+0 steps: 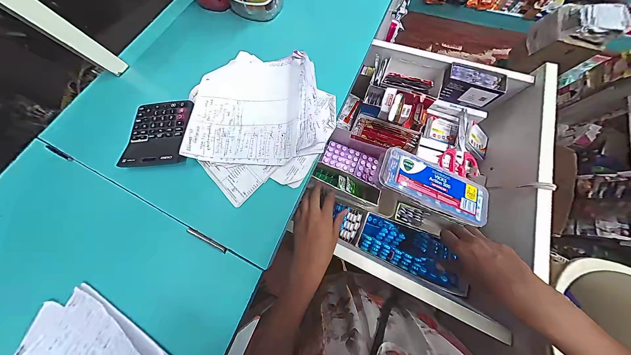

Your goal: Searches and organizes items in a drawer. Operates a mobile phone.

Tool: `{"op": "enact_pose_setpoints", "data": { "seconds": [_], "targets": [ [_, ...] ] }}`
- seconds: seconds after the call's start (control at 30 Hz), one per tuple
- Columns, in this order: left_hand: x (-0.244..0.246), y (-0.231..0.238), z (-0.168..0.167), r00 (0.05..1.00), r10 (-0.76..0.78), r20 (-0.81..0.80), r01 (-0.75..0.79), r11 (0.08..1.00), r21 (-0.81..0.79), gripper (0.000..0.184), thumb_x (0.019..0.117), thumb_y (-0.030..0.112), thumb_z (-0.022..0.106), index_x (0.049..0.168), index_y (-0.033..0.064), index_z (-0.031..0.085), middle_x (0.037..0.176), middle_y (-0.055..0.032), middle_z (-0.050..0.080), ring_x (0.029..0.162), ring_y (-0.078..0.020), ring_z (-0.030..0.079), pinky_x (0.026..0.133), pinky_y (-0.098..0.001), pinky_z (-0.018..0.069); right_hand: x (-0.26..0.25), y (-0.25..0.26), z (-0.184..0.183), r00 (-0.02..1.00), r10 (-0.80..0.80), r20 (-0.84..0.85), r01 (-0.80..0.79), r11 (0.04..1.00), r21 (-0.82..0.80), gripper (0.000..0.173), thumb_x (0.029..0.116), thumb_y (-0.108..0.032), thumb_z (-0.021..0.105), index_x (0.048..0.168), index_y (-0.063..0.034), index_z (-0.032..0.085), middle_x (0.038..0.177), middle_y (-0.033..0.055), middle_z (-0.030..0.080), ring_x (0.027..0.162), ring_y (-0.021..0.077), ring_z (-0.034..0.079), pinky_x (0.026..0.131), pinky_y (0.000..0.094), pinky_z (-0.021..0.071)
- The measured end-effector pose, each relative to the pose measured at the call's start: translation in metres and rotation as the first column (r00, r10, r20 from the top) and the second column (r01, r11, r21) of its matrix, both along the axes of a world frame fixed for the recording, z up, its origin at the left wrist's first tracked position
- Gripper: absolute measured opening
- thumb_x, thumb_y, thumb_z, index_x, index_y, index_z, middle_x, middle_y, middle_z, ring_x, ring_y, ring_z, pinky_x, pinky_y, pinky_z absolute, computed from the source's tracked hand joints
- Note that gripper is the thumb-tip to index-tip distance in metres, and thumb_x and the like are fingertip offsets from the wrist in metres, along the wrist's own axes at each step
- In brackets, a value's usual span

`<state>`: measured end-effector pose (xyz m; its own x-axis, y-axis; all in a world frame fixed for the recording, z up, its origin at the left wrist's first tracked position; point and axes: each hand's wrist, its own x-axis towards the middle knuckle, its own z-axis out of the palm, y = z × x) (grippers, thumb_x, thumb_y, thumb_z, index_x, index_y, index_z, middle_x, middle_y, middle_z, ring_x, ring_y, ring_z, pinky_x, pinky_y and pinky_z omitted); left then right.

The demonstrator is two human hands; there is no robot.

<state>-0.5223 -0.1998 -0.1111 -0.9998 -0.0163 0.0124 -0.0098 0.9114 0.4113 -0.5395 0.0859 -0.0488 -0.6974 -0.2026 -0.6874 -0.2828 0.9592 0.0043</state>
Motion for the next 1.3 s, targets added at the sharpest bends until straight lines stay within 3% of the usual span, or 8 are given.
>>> {"op": "enact_pose_setpoints", "data": {
  "seconds": [0.17, 0.3, 0.47, 0.67, 0.77, 0.93, 1.03, 1.3],
  "targets": [
    [-0.004, -0.007, 0.005, 0.987, 0.1, 0.125, -0.099, 0.995, -0.017, 0.039, 0.1032, 0.018, 0.057, 0.136, -0.0016, 0.061, 0.14, -0.0272, 0.057, 0.121, -0.0424, 0.063, 0.098, -0.0521, 0.0542, -0.001, -0.015, -0.027, 0.817, 0.151, -0.556, -0.4, 0.843, -0.359, 0.014, 0.0864, -0.014, 0.077, 0.085, -0.0011, 0.072, 0.082, 0.0172, 0.07, 0.081, 0.0361, 0.073, 0.063, 0.0496, 0.0596],
    [-0.003, -0.003, 0.007, 0.979, 0.179, 0.098, -0.17, 0.981, -0.095, 0.037, 0.1027, 0.006, 0.05, 0.138, -0.0022, 0.06, 0.139, -0.0285, 0.058, 0.108, -0.0429, 0.069, 0.087, -0.0522, 0.0582, -0.004, -0.041, -0.042, 0.891, 0.291, -0.348, -0.405, 0.856, -0.321, 0.011, 0.094, -0.001, 0.062, 0.094, 0.0044, 0.071, 0.094, 0.0222, 0.071, 0.093, 0.0405, 0.072, 0.077, 0.0534, 0.0572],
    [-0.001, -0.002, 0.009, 0.971, 0.194, 0.141, -0.179, 0.978, -0.111, 0.04, 0.1053, 0.012, 0.052, 0.143, -0.0003, 0.055, 0.146, -0.028, 0.052, 0.111, -0.0436, 0.068, 0.088, -0.0525, 0.0576, -0.013, -0.073, -0.026, 0.954, 0.282, 0.103, -0.282, 0.959, -0.015, 0.018, 0.0982, 0.007, 0.047, 0.106, 0.0108, 0.063, 0.099, 0.0299, 0.066, 0.094, 0.0486, 0.067, 0.073, 0.0588, 0.0518],
    [0.027, -0.009, -0.002, 0.991, -0.098, -0.086, 0.109, 0.986, 0.128, 0.04, 0.1019, 0.032, 0.056, 0.131, 0.0065, 0.069, 0.148, -0.0232, 0.054, 0.141, -0.046, 0.045, 0.115, -0.0628, 0.0353, -0.019, -0.028, -0.019, 0.987, 0.152, -0.057, -0.161, 0.891, -0.425, 0.026, 0.0986, -0.025, 0.061, 0.1, -0.0021, 0.073, 0.088, 0.0236, 0.071, 0.085, 0.0467, 0.069, 0.071, 0.0653, 0.0498],
    [0.04, 0.005, -0.007, 0.98, -0.158, -0.12, 0.181, 0.959, 0.218, 0.036, 0.1018, 0.031, 0.057, 0.124, 0.0075, 0.073, 0.138, -0.0153, 0.064, 0.135, -0.0374, 0.055, 0.114, -0.0553, 0.0411, -0.009, -0.016, -0.025, 0.957, 0.136, -0.254, -0.228, 0.898, -0.377, 0.025, 0.099, -0.023, 0.061, 0.094, -0.0017, 0.073, 0.079, 0.0231, 0.07, 0.076, 0.0465, 0.07, 0.062, 0.0625, 0.0514],
    [0.037, 0.035, -0.003, 0.904, -0.427, -0.003, 0.417, 0.881, 0.223, 0.034, 0.1034, 0.028, 0.056, 0.122, 0.0052, 0.073, 0.13, -0.0113, 0.07, 0.129, -0.0318, 0.061, 0.11, -0.051, 0.0461, -0.014, -0.065, -0.018, 0.963, 0.262, 0.06, -0.26, 0.965, -0.039, 0.018, 0.0998, 0.001, 0.049, 0.103, 0.0107, 0.063, 0.098, 0.0316, 0.066, 0.093, 0.0506, 0.066, 0.072, 0.0607, 0.0509],
    [0.035, 0.043, -0.003, 0.874, -0.481, 0.072, 0.461, 0.866, 0.191, 0.036, 0.1058, 0.029, 0.051, 0.114, 0.0041, 0.076, 0.121, -0.0109, 0.073, 0.119, -0.0285, 0.067, 0.106, -0.0496, 0.0492, -0.015, -0.078, -0.021, 0.951, 0.282, 0.125, -0.282, 0.959, -0.023, 0.018, 0.0974, 0.01, 0.045, 0.106, 0.0124, 0.061, 0.101, 0.0307, 0.065, 0.095, 0.0481, 0.066, 0.074, 0.0575, 0.0514],
    [0.04, 0.041, -0.009, 0.892, -0.451, 0.015, 0.44, 0.877, 0.195, 0.036, 0.1046, 0.028, 0.05, 0.1, 0.0063, 0.078, 0.111, -0.0072, 0.076, 0.108, -0.0247, 0.072, 0.095, -0.0458, 0.0545, 0.0, -0.029, -0.026, 0.968, 0.204, -0.146, -0.237, 0.933, -0.271, 0.028, 0.1015, -0.021, 0.054, 0.095, 0.0019, 0.07, 0.078, 0.0245, 0.068, 0.077, 0.0461, 0.069, 0.064, 0.059, 0.0502]
  ]
}}
